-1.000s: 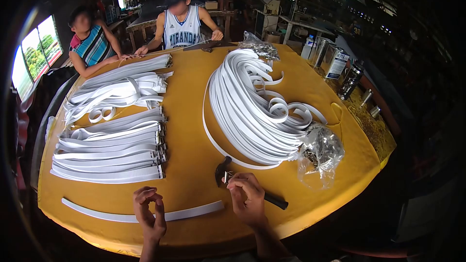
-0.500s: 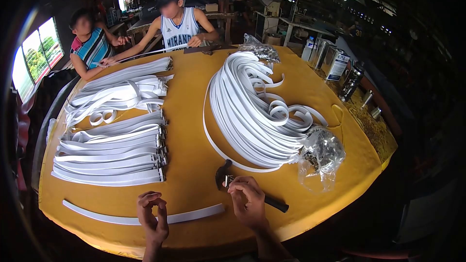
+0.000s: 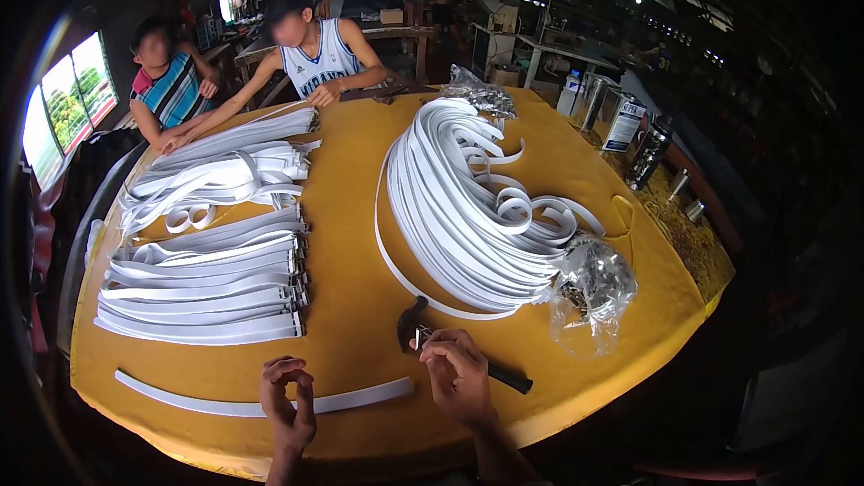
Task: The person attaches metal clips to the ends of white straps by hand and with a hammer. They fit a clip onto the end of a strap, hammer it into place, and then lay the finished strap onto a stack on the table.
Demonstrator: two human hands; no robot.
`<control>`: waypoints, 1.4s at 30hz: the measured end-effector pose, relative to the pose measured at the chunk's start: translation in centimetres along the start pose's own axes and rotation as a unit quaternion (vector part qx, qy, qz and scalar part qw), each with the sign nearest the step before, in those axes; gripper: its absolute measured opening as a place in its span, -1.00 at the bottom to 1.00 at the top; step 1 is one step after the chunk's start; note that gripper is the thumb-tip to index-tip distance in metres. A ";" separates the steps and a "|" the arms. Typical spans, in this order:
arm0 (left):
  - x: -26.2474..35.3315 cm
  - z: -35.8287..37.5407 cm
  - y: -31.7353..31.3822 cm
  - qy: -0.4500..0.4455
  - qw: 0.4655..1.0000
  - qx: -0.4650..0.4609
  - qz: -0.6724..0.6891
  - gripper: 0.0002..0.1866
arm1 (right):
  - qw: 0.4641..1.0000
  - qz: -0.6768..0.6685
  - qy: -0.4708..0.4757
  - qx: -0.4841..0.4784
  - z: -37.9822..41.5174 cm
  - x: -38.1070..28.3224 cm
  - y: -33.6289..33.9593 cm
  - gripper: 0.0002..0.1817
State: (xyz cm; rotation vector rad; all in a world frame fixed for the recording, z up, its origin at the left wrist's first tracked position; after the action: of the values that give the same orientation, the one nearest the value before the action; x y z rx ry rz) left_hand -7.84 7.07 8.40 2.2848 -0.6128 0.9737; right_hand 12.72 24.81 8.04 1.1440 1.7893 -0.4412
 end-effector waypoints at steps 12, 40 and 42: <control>0.8 -0.2 -3.2 0.097 0.982 -0.091 0.133 -0.70 | 0.988 -0.013 0.066 -0.136 1.3 -3.5 -5.1 -0.90; -1.0 3.1 -5.4 0.159 0.955 -0.076 0.239 -0.77 | 0.991 -0.062 -0.047 -0.106 2.5 -2.4 -6.4 -0.83; -0.8 3.0 -5.6 0.149 0.962 -0.090 0.210 -0.72 | 0.988 -0.082 -0.073 -0.111 2.7 -1.9 -6.4 -0.84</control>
State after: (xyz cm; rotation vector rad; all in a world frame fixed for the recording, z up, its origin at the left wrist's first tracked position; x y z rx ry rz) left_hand -3.52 9.29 4.23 1.8321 -1.0292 1.3672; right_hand 8.89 18.73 7.20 0.7932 1.7602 -0.3995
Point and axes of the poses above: each hand's wrist, its own z-axis away from the middle knuckle, its own y-axis out of the back of the hand, x = y × z, the point moved 9 cm from there along -z, towards the middle knuckle, and after that the axes turned 6 degrees about -x, right-handed, at the moved point
